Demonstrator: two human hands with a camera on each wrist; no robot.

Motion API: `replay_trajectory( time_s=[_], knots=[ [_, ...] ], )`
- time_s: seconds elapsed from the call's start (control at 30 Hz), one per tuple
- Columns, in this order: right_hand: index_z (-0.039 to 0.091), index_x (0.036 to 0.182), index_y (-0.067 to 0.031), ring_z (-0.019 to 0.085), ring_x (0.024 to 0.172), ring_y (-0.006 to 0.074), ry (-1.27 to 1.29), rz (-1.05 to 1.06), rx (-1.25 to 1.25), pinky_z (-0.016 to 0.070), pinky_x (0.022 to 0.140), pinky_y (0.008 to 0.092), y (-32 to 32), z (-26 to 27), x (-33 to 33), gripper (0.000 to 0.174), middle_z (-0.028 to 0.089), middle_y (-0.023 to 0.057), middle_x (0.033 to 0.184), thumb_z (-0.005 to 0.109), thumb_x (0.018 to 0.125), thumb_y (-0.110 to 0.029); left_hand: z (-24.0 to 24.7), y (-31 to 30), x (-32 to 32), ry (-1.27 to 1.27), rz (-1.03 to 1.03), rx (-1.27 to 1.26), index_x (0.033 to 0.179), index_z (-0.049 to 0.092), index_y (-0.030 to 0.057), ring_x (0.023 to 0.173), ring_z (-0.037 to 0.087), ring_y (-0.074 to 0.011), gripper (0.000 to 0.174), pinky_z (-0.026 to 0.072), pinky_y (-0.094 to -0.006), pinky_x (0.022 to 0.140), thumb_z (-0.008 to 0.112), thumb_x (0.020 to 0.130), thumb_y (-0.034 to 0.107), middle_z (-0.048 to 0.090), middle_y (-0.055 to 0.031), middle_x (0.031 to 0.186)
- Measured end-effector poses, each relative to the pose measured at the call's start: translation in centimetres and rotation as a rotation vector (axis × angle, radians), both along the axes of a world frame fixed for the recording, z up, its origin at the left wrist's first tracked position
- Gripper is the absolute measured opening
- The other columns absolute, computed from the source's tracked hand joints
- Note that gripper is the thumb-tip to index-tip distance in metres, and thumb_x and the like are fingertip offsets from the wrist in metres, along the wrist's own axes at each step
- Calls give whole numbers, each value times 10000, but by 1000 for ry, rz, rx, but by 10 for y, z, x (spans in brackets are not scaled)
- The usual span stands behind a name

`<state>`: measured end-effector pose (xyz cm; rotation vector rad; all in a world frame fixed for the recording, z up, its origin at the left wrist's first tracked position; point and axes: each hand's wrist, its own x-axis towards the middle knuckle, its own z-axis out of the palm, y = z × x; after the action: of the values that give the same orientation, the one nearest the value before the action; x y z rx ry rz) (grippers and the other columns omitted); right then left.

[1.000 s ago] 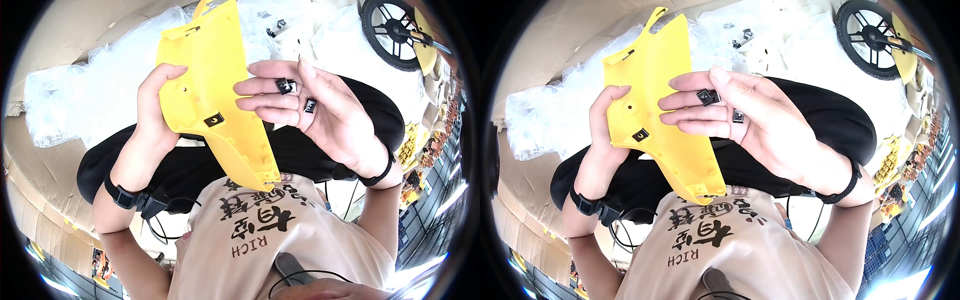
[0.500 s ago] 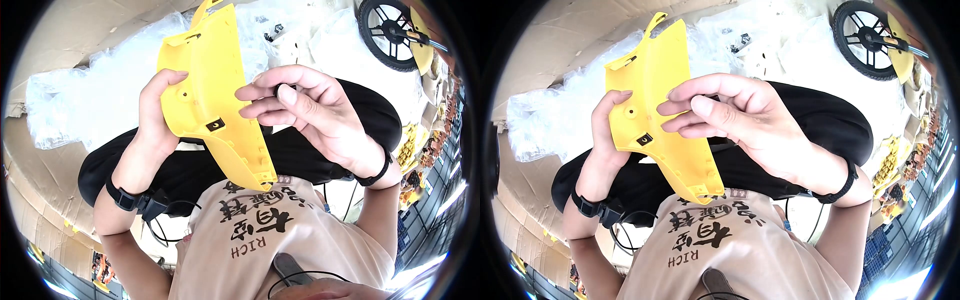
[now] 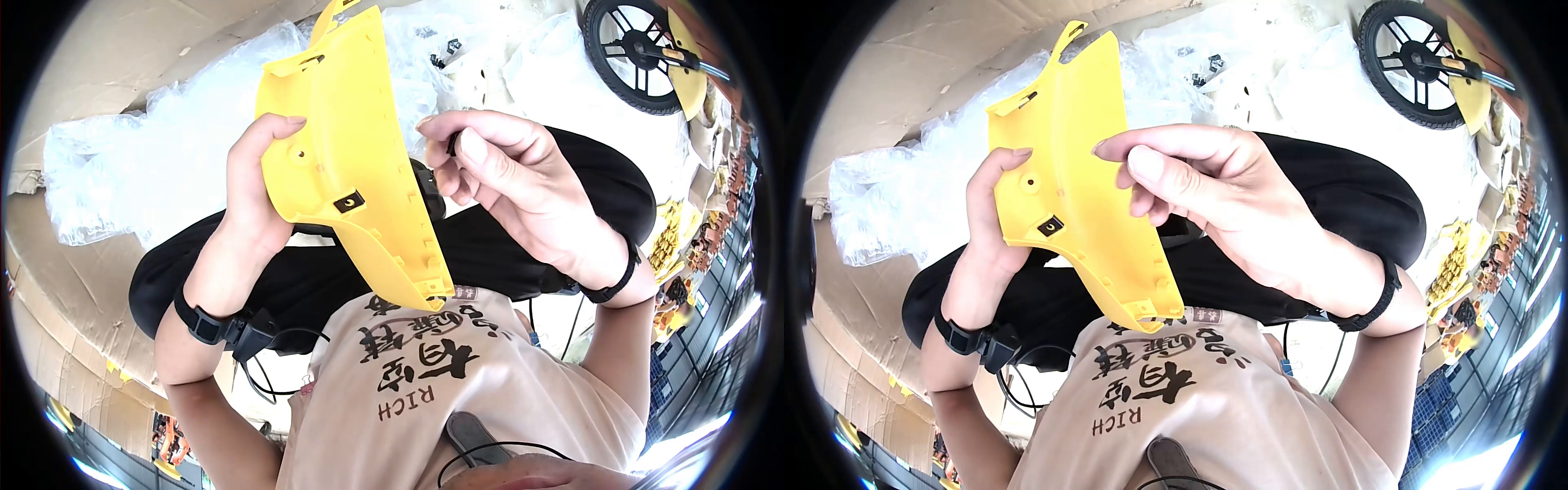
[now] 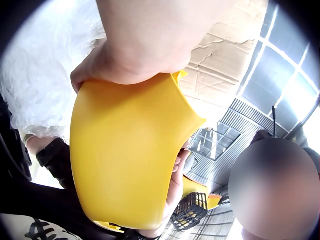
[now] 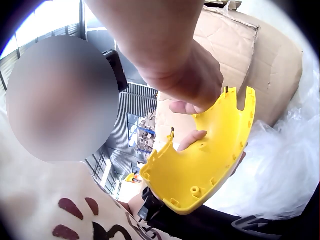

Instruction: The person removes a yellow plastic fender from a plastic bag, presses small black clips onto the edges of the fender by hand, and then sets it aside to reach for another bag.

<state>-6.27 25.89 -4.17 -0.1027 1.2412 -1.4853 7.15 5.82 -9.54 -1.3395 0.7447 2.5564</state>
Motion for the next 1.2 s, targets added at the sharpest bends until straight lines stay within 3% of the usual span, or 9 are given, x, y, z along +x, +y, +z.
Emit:
replay_trajectory(
  time_s=[0.03,0.1,0.17,0.3,0.43,0.5,0.73,0.9,1.2],
  knots=[
    [600,1230,26,600,744,107,-3,0,-1,499,695,208,0,-1,-2,342,667,86,952,531,1019,-235,1,-1,-1,-2,-5,8,1237,533,-5,991,647,-222,479,504,-368,883,559,860,290,648,-121,1102],
    [610,1215,22,430,632,68,4,55,-34,372,605,200,1,-1,-5,343,563,3,754,538,1018,-248,2,-2,0,-15,-11,9,1238,532,-6,992,647,-222,489,502,-367,884,566,855,296,648,-121,1099],
    [609,1207,19,382,612,62,-21,49,-38,317,554,202,-1,5,-5,349,515,-11,693,531,1019,-265,1,-2,-2,-34,5,8,1251,523,-8,994,646,-225,510,502,-365,881,572,850,304,644,-120,1107],
    [596,1221,19,425,630,65,-88,48,-8,344,538,200,-1,7,-4,328,556,19,748,522,1017,-228,-1,-3,-2,-13,7,-13,1279,512,9,1061,618,-217,524,468,-367,932,580,859,315,626,-109,1156],
    [583,1250,21,492,694,74,-46,41,31,391,583,194,1,5,-4,321,605,48,905,531,1001,-175,0,-3,-3,-19,-47,-68,1286,519,29,1078,600,-212,528,438,-385,913,563,873,355,623,-95,1174],
    [607,1236,11,610,805,81,-70,-5,21,484,712,216,1,6,-5,283,663,36,922,561,987,-115,3,-3,-3,-26,-61,-78,1291,523,39,1095,586,-213,536,415,-394,918,561,875,376,621,-88,1182],
    [649,1191,15,648,871,115,26,79,100,525,798,248,7,4,-10,279,702,99,1022,644,931,-85,-3,-10,1,-72,115,-163,1290,527,74,1153,562,-207,493,407,-408,962,551,892,363,613,-60,1222],
    [678,1156,24,642,855,113,44,60,106,530,806,251,11,-3,-8,260,707,98,989,664,922,-89,-11,-17,5,-72,238,-180,1276,541,91,1163,558,-205,470,400,-394,972,543,895,367,610,-38,1245],
    [694,1087,25,618,763,85,7,166,250,518,719,226,15,-4,-11,228,690,49,880,676,923,-133,-9,-15,8,-97,219,-189,1291,526,91,1126,587,-195,461,453,-385,924,547,906,346,617,-49,1228]
  ],
)
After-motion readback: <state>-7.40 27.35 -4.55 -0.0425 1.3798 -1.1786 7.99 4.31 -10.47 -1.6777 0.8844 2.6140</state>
